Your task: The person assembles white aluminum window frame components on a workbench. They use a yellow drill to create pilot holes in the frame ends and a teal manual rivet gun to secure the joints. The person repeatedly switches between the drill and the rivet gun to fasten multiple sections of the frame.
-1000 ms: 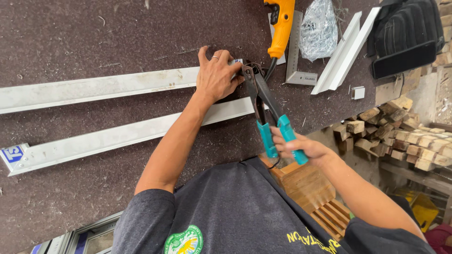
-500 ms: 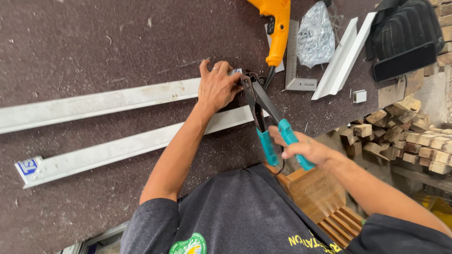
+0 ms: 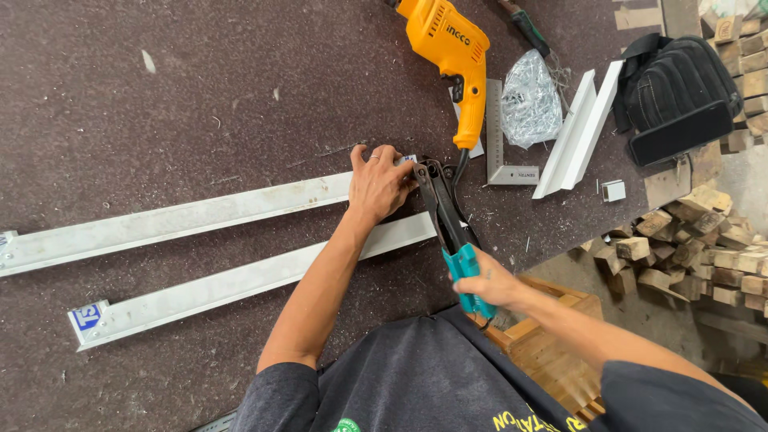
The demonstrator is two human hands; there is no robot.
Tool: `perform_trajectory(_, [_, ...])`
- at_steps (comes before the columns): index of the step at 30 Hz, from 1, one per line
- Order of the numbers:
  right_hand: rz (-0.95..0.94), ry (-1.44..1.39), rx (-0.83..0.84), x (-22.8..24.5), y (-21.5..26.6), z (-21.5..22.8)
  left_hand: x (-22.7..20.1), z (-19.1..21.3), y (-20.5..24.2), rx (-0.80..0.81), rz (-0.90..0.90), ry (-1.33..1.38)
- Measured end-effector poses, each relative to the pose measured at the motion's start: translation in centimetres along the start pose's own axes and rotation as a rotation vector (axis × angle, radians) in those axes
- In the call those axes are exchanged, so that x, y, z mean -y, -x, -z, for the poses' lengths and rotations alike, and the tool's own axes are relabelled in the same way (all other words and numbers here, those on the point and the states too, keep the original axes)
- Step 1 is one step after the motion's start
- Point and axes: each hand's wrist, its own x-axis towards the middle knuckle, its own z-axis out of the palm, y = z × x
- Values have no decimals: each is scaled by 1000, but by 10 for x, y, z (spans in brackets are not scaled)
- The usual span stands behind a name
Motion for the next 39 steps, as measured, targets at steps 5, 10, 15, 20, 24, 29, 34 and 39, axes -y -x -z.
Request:
perform_trajectory(5, [-60, -230, 137, 12, 23, 58, -1, 0, -1, 26, -7, -16])
perform_trajectory(10, [-147, -286, 128, -18, 5, 26, -3, 2, -3, 84, 29, -31])
perform_trajectory(15, [84, 50, -55, -24, -16, 0, -1, 2, 0, 60, 10, -23])
perform_trajectory(20, [-131, -17, 89, 12, 14, 25, -2, 3, -2, 84, 36, -9])
perform_trajectory(24, [-195, -263, 93, 20, 24, 51, -4, 5, -2, 99, 50, 1])
perform_trajectory(29, [-149, -318, 57, -18, 1, 16, -4, 4, -2, 83, 33, -16])
perform_trajectory(34, [53, 8, -56, -25, -21, -2, -3, 5, -2, 104, 43, 13])
perform_trajectory(39, [-7, -91, 10, 11, 8, 18, -3, 3, -2, 72, 43, 3])
